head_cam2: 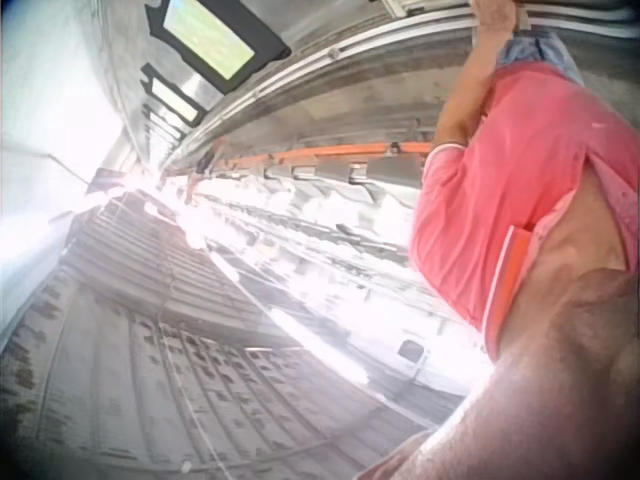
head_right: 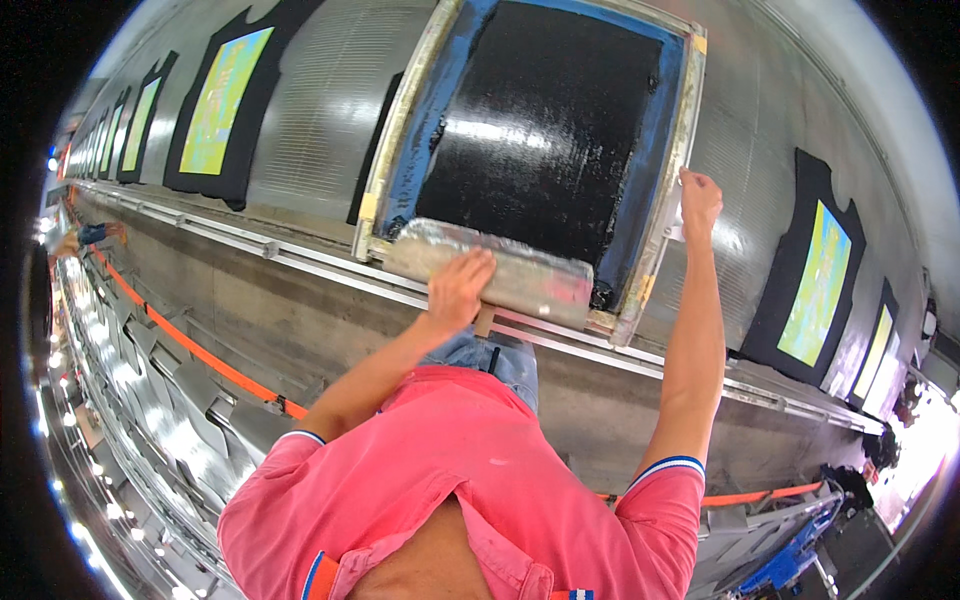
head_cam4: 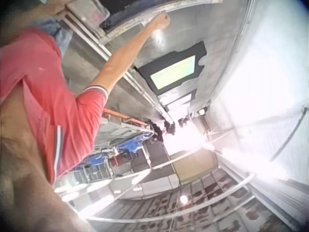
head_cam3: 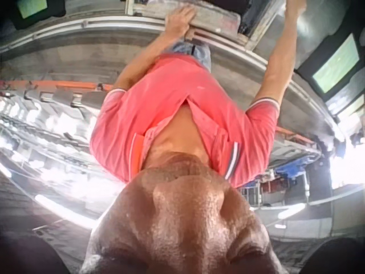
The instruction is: The person is performing screen printing on a series of black t-shirts. They use a squeegee to pull ink through a screen frame onto the t-shirts laid out on a conveyor belt. The process is repeated for multiple shirts.
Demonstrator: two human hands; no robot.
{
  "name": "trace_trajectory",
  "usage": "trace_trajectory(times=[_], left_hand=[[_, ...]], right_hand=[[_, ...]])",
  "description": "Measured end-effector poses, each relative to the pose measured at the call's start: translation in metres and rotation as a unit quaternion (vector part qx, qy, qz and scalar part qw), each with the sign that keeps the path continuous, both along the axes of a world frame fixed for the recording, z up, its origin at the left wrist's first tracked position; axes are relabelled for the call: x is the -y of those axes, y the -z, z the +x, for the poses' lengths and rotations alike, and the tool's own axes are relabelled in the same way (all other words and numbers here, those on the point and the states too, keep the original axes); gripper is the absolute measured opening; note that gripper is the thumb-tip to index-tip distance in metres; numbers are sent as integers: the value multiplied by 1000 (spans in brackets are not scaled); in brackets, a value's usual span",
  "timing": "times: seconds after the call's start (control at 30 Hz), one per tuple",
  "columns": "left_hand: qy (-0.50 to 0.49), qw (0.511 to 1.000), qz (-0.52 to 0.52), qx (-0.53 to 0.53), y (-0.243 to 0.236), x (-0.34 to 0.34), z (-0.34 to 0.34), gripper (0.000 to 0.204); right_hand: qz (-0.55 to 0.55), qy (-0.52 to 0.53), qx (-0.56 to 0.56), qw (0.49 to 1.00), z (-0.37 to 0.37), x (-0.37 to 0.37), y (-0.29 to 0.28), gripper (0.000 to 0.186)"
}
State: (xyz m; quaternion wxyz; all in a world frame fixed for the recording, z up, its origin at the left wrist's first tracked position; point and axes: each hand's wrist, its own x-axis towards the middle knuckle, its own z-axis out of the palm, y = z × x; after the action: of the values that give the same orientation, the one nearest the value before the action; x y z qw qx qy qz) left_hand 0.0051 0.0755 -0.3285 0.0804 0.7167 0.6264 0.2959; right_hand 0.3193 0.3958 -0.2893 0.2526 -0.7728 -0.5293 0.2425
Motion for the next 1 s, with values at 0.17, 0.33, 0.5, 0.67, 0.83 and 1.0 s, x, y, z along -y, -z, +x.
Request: trace_trajectory(times=[0.17,0.33,0.5,0.67,0.83,1.0], left_hand=[[10,1000,-6,-4,-9,13,-1,43],[42,999,-32,0,-27,13,-3,48],[65,995,-71,-8,-54,2,3,40],[44,997,-60,26,-49,-1,7,35],[55,991,-108,50,-52,-14,-3,34],[60,993,-96,32,-44,-23,-7,38]], right_hand=[[46,8,36,998,-11,3,-14,44],[72,-4,36,997,4,11,-18,45],[63,-22,39,997,22,7,-37,44],[47,-29,23,998,21,-3,-41,45],[71,-34,10,997,32,-6,-20,43],[150,-37,35,987,67,-27,40,32]])
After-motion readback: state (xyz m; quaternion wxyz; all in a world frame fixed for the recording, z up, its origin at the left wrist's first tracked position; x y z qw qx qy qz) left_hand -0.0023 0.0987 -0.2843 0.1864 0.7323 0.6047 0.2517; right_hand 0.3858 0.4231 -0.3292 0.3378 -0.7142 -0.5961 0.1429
